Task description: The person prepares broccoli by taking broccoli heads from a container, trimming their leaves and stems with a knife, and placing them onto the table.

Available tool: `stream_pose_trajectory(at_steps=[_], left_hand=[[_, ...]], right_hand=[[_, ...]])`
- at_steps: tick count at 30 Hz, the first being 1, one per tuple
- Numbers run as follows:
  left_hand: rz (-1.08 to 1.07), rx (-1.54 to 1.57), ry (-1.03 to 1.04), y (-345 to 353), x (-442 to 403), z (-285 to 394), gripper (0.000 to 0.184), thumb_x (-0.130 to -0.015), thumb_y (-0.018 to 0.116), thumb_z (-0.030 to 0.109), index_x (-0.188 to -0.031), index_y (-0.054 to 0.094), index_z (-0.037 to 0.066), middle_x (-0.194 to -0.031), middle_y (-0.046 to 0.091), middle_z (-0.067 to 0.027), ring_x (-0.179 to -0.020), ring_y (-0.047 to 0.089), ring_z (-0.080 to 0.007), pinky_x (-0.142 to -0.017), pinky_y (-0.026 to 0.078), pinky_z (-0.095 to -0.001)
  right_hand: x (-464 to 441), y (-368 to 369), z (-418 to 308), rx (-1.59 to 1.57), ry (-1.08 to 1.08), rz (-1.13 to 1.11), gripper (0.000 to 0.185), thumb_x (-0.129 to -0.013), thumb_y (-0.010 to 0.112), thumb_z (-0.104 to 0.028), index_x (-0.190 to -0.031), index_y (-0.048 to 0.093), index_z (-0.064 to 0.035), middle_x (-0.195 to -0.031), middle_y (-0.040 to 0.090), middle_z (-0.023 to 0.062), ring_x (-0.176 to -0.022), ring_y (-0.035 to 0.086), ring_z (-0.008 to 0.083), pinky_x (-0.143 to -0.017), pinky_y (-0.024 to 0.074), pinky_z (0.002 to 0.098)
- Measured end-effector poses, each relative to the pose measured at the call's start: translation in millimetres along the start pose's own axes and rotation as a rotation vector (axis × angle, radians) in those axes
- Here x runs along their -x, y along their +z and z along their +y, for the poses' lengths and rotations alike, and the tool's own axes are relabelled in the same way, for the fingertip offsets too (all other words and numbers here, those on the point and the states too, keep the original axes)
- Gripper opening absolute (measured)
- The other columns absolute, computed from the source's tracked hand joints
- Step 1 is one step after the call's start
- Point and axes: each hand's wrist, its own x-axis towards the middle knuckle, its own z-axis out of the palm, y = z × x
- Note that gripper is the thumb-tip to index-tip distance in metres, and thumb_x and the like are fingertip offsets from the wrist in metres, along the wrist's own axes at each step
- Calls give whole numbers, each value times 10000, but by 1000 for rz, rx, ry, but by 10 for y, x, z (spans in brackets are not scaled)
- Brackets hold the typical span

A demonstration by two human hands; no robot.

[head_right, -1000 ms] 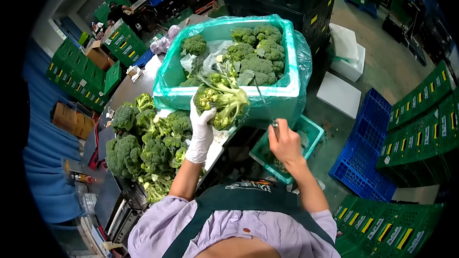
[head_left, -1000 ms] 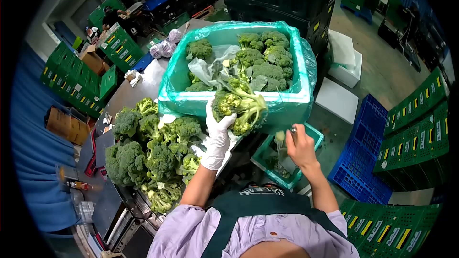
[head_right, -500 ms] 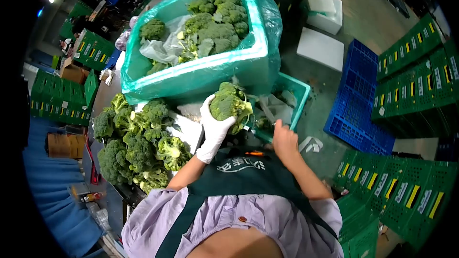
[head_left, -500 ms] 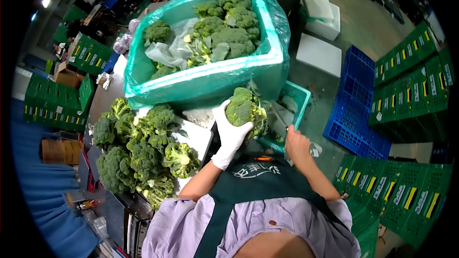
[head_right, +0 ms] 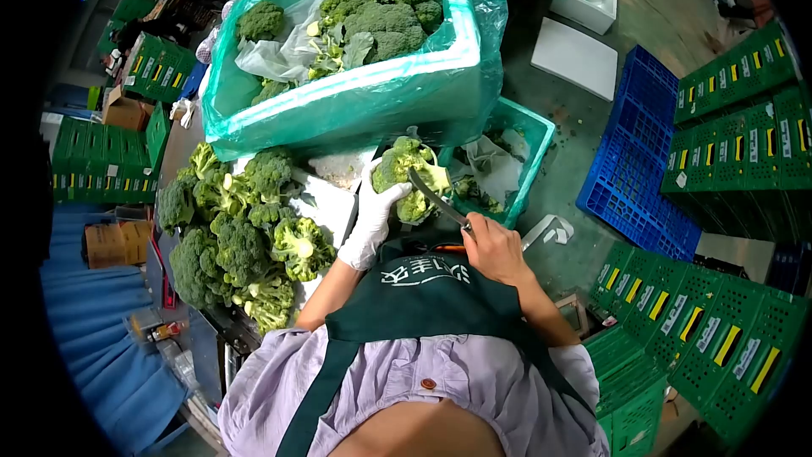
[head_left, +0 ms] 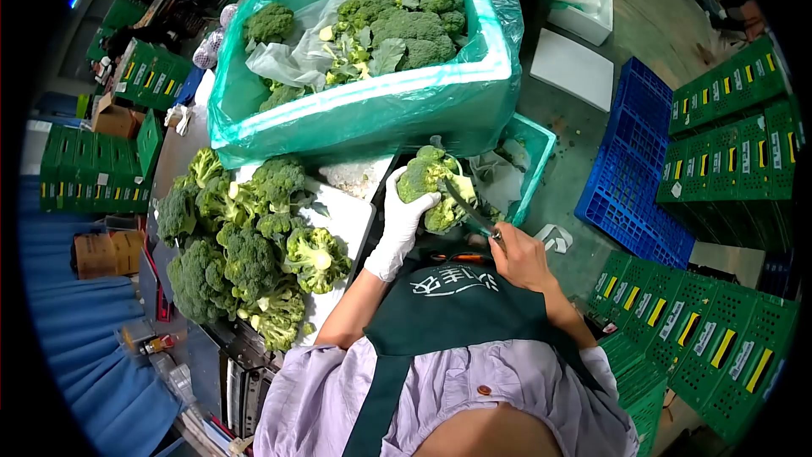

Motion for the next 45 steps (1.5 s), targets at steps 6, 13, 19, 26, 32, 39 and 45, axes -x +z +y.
stream_pose_trajectory(at_steps=[6,13,19,26,32,39,45], left_hand=[[-293,-32,-126,-47,4,296,686,-705,750,26,-1299,407,38,-1180,547,-98,-1077,534,-178,-919,453,-321],[-474,72,-420,-35,57,383,681,-848,611,318,-1418,315,90,-1383,412,-90,-1219,453,-208,-916,458,-314],[-688,-295,-173,-84,85,392,1053,-655,792,93,-1480,137,101,-1471,282,-131,-1266,400,-207,-918,458,-296],[-487,73,-93,152,186,204,1143,-576,864,136,-1463,150,44,-1430,337,-138,-1288,379,-223,-1063,320,-343],[-445,346,-64,-50,151,21,897,-658,694,162,-1432,258,39,-1372,425,-112,-1260,418,-222,-1058,332,-352],[-352,253,-330,-155,146,230,612,-725,631,162,-1284,443,-4,-1168,582,-113,-1043,579,-208,-920,466,-333],[-335,319,-436,-120,197,34,447,-758,583,212,-1157,540,15,-1028,636,-121,-918,627,-237,-806,533,-370]], right_hand=[[-167,-40,73,-360,241,21,379,-776,734,-197,-1046,527,-29,-754,648,90,-598,621,184,-568,480,303],[-209,113,166,-1083,670,-30,401,-779,741,-264,-1004,493,-41,-654,513,10,-453,468,74,-389,373,235],[-119,120,160,-1323,960,66,351,-837,667,-305,-987,482,-47,-574,427,-5,-411,401,71,-366,370,230],[-167,127,-206,-1338,957,176,303,-842,689,-243,-952,450,-94,-569,402,-15,-423,389,67,-362,330,238],[-2,-127,10,-502,360,56,225,-794,701,-180,-820,513,-59,-603,522,41,-482,507,143,-422,378,297],[48,-264,268,152,-150,-15,258,-630,691,-35,-808,507,-68,-622,537,82,-604,575,273,-481,444,393],[118,-68,460,249,-71,4,282,-644,678,-42,-821,460,-77,-621,538,78,-624,588,270,-486,459,401]])
